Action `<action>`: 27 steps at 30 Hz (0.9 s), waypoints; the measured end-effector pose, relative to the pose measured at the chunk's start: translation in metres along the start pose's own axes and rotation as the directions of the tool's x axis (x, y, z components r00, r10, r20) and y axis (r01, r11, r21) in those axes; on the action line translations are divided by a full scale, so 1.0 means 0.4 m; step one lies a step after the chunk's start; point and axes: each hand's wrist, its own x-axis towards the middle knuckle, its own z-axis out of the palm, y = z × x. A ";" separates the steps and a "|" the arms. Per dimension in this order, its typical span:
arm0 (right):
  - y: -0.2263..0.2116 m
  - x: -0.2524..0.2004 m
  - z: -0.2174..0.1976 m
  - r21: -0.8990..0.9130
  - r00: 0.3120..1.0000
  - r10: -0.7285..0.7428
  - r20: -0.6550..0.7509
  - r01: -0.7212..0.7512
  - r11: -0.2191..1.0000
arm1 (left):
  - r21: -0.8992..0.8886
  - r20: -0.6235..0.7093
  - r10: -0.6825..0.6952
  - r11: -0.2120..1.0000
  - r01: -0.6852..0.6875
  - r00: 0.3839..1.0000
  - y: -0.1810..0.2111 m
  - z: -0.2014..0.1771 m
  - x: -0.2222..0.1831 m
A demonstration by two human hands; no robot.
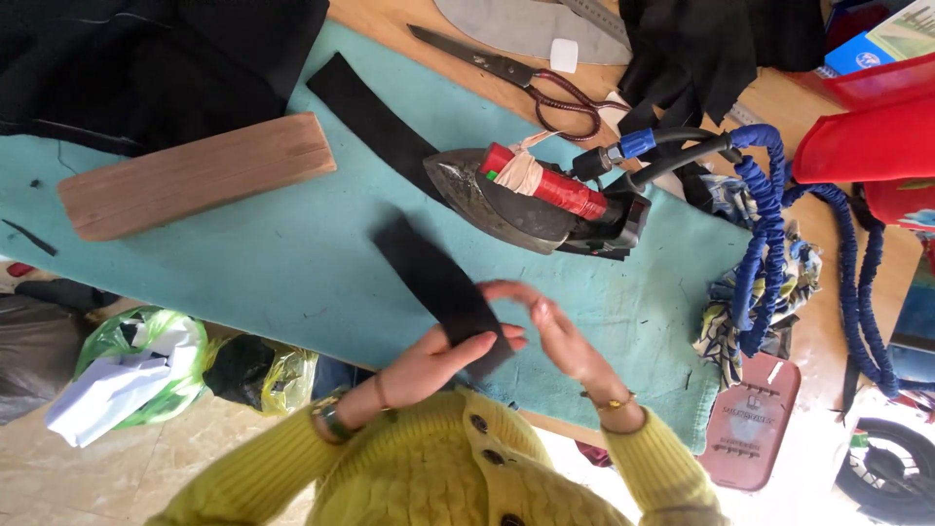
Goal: Ironing and pressing black fabric pieces using a steam iron and a wooden pressing block on an ironing board.
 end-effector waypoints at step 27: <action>0.257 -0.198 -0.356 -0.446 0.639 0.666 -0.384 -0.760 0.472 | 0.598 -0.589 0.329 0.792 0.123 0.738 -0.112 -0.476 0.035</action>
